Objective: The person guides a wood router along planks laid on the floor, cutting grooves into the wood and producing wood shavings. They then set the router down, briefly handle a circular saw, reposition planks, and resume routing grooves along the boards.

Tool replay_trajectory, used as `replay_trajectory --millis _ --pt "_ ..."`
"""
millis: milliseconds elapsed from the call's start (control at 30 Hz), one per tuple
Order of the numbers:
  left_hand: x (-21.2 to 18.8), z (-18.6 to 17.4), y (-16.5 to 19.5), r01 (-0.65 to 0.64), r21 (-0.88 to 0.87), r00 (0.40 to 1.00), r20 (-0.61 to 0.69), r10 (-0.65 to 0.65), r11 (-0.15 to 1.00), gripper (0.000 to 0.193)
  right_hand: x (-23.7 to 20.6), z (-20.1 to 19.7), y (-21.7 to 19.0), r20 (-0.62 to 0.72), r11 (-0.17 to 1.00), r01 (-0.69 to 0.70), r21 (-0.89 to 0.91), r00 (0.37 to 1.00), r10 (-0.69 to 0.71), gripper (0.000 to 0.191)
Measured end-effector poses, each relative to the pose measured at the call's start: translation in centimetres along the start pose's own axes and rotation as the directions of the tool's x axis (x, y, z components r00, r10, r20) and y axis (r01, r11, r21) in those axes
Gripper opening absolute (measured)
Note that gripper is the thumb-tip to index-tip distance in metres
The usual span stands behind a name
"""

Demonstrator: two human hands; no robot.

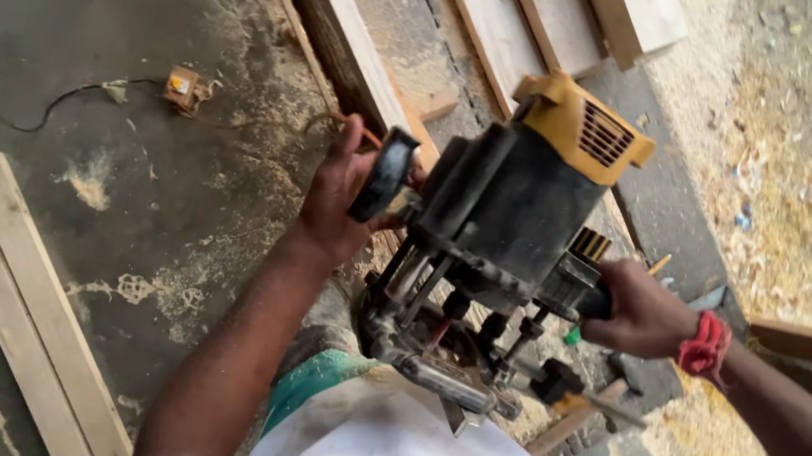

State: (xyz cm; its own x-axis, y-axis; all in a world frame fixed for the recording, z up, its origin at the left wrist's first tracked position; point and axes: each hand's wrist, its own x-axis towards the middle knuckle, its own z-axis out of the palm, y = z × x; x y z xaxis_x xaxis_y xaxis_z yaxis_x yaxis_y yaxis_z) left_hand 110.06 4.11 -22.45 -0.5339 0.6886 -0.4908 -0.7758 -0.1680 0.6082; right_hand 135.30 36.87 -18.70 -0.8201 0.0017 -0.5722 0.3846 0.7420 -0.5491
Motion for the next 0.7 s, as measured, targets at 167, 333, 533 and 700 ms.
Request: replay_trajectory --millis 167,333,533,700 --pt "-2.6 1.2 4.8 -0.223 0.144 0.975 0.023 0.222 0.964 0.058 5.4 -5.7 -4.8 -0.02 0.956 0.234 -0.18 0.97 -0.241 0.031" --pt "-0.6 -0.4 8.3 -0.261 0.248 0.957 -0.064 0.284 0.933 0.04 10.9 -11.8 -9.9 -0.021 0.801 0.384 -0.459 0.897 -0.442 0.032" --pt "5.2 -1.8 10.9 -0.485 0.218 0.83 -0.191 0.525 0.847 0.026 18.3 -17.6 -15.0 -0.07 0.643 0.154 -0.75 0.948 -0.309 0.044" --pt "7.5 -3.3 11.1 -0.587 0.378 0.688 -0.233 0.688 0.716 0.021 23.6 -17.6 -16.2 -0.099 0.588 0.202 -0.784 0.893 -0.44 0.05"
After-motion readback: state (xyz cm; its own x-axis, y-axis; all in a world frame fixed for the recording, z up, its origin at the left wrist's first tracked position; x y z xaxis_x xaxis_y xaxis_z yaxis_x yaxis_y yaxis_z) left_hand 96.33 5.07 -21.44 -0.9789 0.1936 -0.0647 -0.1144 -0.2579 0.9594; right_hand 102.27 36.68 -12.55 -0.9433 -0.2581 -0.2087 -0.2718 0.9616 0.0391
